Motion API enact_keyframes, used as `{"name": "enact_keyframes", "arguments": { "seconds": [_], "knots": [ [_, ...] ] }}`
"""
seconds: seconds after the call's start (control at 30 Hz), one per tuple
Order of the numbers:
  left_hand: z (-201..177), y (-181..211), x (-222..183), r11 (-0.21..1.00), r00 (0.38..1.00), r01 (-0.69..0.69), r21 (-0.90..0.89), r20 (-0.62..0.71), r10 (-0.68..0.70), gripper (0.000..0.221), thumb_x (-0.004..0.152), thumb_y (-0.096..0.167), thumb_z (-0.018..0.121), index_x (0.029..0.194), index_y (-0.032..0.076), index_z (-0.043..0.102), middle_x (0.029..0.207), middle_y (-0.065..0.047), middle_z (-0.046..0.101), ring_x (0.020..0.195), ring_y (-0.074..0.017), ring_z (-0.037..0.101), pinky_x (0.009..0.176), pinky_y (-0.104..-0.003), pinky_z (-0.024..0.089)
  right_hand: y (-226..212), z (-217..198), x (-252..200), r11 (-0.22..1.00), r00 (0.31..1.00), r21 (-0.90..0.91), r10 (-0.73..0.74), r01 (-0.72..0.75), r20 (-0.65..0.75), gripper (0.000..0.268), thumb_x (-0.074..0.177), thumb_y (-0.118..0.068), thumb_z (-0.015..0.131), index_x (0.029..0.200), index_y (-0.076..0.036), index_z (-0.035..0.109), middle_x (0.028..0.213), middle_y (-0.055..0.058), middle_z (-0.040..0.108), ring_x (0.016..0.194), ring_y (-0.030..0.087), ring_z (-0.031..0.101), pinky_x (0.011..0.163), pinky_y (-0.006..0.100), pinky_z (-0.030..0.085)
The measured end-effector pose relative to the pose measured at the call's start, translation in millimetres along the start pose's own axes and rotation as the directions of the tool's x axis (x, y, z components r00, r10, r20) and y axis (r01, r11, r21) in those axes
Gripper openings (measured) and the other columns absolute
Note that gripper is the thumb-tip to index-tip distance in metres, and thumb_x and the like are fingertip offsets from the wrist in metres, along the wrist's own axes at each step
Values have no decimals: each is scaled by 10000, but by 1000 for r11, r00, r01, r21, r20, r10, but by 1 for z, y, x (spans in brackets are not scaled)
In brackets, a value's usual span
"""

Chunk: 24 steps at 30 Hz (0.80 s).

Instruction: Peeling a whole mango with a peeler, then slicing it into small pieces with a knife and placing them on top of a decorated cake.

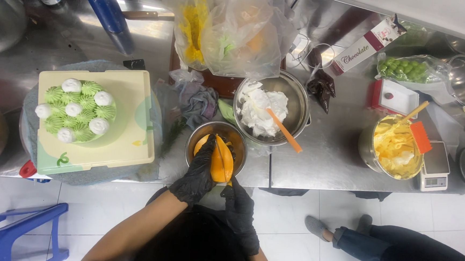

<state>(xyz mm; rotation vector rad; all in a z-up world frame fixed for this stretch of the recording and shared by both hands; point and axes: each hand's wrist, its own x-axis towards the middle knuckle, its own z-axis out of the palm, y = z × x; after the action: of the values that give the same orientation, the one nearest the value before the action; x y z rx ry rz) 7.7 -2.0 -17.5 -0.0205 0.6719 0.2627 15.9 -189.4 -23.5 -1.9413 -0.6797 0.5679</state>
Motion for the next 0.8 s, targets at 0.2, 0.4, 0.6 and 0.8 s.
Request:
{"name": "enact_keyframes", "arguments": {
  "seconds": [0.2,0.4,0.6,0.8],
  "knots": [
    [3,0,-15,996,995,-77,34,63,75,442,973,373,665,1286,70,586,1073,-130,695,941,-262,704,828,-414,620,-2,8,19,997,998,75,12,-8,-63,508,951,-11,599,1454,-67,561,947,104,760,880,161,729,835,304,595],
    [3,-1,-26,992,982,-104,-72,149,114,360,969,292,692,1259,100,595,1105,-92,685,998,-218,687,884,-372,607,7,12,34,998,994,35,56,-53,-94,383,890,-1,618,1268,-26,673,1010,111,754,852,180,716,765,319,571],
    [-16,2,-13,995,992,-98,3,79,97,353,977,269,670,1276,98,592,1125,-87,691,1008,-205,691,880,-347,597,-11,12,49,968,972,-94,228,-232,-52,295,1029,-214,652,1287,-76,694,985,138,797,811,226,729,759,336,568],
    [-30,2,-5,981,992,-113,157,79,102,424,965,329,657,1294,75,577,1109,-103,697,996,-225,698,861,-364,615,-50,0,61,998,999,52,-32,31,17,608,1016,-185,612,1575,-177,373,1424,139,630,1237,252,670,1000,372,550]
  ]
}}
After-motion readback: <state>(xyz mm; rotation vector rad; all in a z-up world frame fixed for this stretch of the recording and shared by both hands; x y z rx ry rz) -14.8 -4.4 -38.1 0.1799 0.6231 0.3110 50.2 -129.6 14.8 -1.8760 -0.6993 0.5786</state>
